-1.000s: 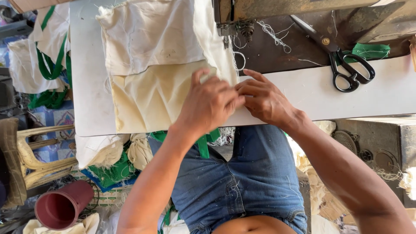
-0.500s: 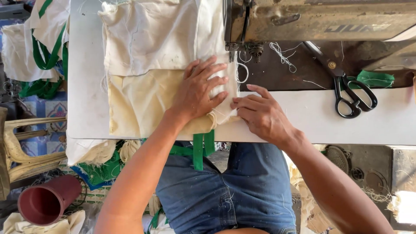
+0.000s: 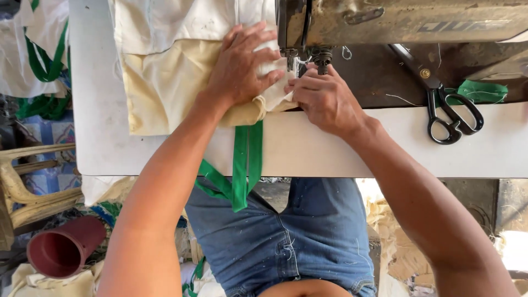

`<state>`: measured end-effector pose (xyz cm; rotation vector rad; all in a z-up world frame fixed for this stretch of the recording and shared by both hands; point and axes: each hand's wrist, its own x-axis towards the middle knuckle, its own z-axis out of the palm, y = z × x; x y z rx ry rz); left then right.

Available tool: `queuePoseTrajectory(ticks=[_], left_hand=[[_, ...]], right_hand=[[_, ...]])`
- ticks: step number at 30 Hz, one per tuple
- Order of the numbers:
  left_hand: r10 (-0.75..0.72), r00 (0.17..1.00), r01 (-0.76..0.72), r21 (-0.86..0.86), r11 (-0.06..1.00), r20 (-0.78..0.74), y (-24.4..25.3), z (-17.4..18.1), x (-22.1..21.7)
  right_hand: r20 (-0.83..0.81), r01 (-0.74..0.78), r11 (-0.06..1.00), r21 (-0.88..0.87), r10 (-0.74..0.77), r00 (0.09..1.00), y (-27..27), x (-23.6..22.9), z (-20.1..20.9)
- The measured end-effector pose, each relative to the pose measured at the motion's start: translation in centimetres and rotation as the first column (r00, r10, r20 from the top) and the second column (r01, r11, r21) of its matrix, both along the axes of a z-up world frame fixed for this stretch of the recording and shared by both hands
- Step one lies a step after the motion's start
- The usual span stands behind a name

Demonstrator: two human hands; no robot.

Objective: The person is sewing a white fabric bag using an industrial sewing machine and then trimming the edges with scissors.

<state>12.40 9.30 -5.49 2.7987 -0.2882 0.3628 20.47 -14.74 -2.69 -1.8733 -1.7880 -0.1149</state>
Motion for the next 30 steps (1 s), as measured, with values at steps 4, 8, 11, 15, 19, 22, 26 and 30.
queuePoseTrajectory(ticks=[4, 8, 11, 15, 19, 22, 26, 30], left_hand=[[0.001, 0.999, -0.002, 0.009, 1.0, 0.033, 0.5, 1.6, 0.9], [0.077, 0.997, -0.076, 0.041, 0.996, -0.013, -1.5, 3.0, 0.2], [0.03, 0.997, -0.038, -0.127, 0.991, -0.064, -5.0, 4.6, -2.8], [0.021, 0.999, -0.024, -0.117, 0.993, -0.032, -5.3, 3.2, -4.7], [0.03, 0.989, -0.017, -0.09, 0.996, 0.145, -5.3, 1.5, -5.3], [0.061, 0.975, -0.044, -0.082, 0.996, 0.212, -5.0, 0.3, -5.4], [0.011, 0.977, 0.008, -0.087, 0.996, 0.215, -4.3, -0.8, -5.5], [0.009, 0.983, 0.009, -0.095, 0.995, 0.186, -4.0, -0.8, -5.7]], right_hand=[[-0.035, 0.058, 0.998, 0.037, -0.057, 0.998, 0.4, 0.6, -0.8], [-0.089, 0.043, 0.998, 0.036, -0.04, 0.995, -0.1, 0.3, -0.7], [0.017, 0.031, 0.998, -0.046, -0.031, 0.999, -1.4, -0.1, 0.9], [0.008, 0.071, 0.984, -0.161, -0.071, 0.997, -2.6, -0.9, 2.2], [0.066, 0.102, 0.99, -0.102, -0.096, 0.993, -3.6, -1.9, 1.3], [0.122, 0.143, 0.988, -0.054, -0.136, 0.983, -3.9, -2.4, 0.8], [0.121, 0.167, 0.978, -0.121, -0.153, 0.981, -4.2, -2.5, 0.9], [0.143, 0.162, 0.978, -0.132, -0.143, 0.979, -4.1, -2.5, 0.8]])
